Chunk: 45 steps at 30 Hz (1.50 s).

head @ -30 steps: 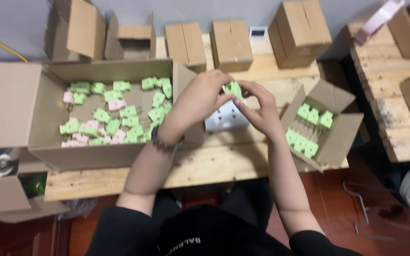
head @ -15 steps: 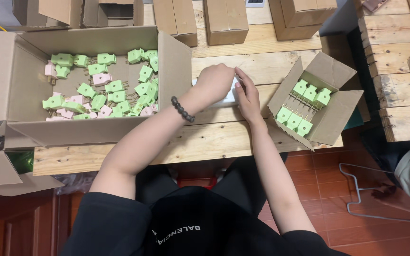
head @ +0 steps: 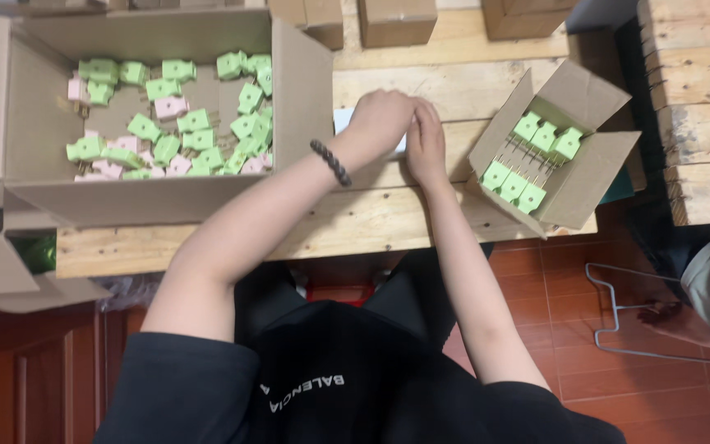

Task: The person picks up small green and pink electrical components from a large cardboard box, inserts them into a white multi-socket adapter, and then places the adapter into a smaller cardboard box. The process is repeated multiple times throughout the video.

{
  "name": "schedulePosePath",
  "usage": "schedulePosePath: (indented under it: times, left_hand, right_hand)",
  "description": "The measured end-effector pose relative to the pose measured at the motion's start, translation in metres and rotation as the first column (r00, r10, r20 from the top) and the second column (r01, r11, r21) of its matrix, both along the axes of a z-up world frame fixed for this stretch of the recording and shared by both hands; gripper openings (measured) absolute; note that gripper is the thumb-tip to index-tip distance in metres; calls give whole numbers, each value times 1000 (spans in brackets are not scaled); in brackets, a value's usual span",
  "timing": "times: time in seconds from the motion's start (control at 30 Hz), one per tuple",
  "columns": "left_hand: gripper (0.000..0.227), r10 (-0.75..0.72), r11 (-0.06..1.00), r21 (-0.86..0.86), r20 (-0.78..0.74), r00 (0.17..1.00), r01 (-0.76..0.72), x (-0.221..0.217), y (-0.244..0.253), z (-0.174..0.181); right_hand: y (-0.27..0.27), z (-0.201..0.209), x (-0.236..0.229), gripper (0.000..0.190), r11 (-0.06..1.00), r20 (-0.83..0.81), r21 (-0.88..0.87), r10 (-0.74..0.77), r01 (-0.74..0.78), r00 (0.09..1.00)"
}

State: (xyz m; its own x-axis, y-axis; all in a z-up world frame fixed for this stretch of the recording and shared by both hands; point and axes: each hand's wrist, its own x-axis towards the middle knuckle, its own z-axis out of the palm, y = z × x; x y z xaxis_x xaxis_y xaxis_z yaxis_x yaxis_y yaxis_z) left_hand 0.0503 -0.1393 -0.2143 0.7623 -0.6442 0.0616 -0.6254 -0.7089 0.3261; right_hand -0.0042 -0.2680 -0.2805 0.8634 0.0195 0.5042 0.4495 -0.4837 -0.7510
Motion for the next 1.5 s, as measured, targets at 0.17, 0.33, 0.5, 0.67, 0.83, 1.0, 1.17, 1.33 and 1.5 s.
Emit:
schedulePosePath:
  times: [0.17, 0.33, 0.5, 0.67, 0.83, 1.0, 1.17, 1.33, 1.5]
  left_hand:
    - [45, 38, 995, -84, -236, 971, -59, -13, 35, 73]
    - [21, 41, 994, -86, -255, 966, -65, -1, 68, 84]
    - [41, 80, 996, -6, -354, 932, -88, -6, 78, 80]
    - [45, 67, 990, 138, -244, 967, -34, -6, 71, 62]
    - [26, -2, 965, 264, -37, 999, 12, 6, 46, 33]
    - [26, 32, 953, 298, 68, 997, -51, 12, 30, 10]
    - [19, 94, 972, 224, -101, 990, -69, 6, 46, 30]
    - [20, 103, 986, 152, -205, 973, -72, -7, 55, 41]
    - [28, 115, 949, 304, -76, 990, -87, -7, 54, 32]
  right_hand:
    - [2, 5, -4, 37, 1000, 4, -9, -6, 7, 1000]
    - [5, 11, -7, 36, 999, -47, 42, -22, 24, 999]
    - [4, 14, -12, 37, 998, -69, 45, -33, 36, 997]
    - [4, 12, -13, 36, 997, -68, 69, -34, 39, 997]
    - [3, 13, -14, 36, 996, -83, 75, -37, 44, 996]
    - [3, 14, -15, 35, 997, -59, 66, -22, 26, 998]
    - [4, 15, -14, 35, 997, -60, 70, -42, 46, 997]
    - [0, 12, -16, 36, 997, -47, 59, -56, 59, 997]
    - [1, 10, -16, 36, 997, -53, 54, -56, 59, 997]
